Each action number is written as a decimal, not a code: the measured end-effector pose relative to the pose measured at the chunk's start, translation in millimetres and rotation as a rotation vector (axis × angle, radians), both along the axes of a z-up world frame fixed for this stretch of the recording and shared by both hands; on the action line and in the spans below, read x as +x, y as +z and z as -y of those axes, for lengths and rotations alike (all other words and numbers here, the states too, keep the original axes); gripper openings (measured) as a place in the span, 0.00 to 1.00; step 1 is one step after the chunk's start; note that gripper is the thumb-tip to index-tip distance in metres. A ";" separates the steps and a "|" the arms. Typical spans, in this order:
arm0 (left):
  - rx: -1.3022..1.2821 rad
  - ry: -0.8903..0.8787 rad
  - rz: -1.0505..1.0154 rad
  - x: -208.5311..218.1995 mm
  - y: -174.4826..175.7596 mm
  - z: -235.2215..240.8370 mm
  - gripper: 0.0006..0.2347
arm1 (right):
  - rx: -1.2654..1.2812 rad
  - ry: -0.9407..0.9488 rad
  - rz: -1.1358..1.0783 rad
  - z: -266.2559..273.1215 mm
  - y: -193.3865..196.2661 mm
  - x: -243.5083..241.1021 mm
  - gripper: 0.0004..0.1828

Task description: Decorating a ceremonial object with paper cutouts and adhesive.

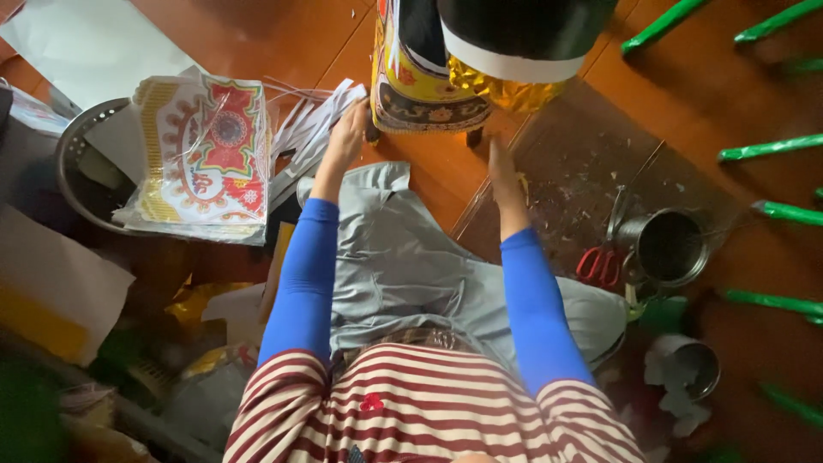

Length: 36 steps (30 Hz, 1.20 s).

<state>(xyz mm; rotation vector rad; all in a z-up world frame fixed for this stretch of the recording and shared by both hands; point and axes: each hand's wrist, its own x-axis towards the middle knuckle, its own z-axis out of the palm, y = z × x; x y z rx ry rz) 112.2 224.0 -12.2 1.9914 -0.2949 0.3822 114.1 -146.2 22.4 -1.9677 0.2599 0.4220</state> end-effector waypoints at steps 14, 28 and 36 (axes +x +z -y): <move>0.146 0.365 -0.334 -12.2 47.6 45.4 0.07 | -0.349 0.074 0.286 -26.3 -8.9 25.6 0.27; 0.125 0.318 -0.094 -16.7 69.6 48.7 0.08 | -0.160 0.138 0.555 -30.7 34.2 14.1 0.19; 0.152 0.306 -0.157 -3.5 41.5 40.8 0.09 | -0.361 0.354 0.481 -27.3 32.0 32.4 0.15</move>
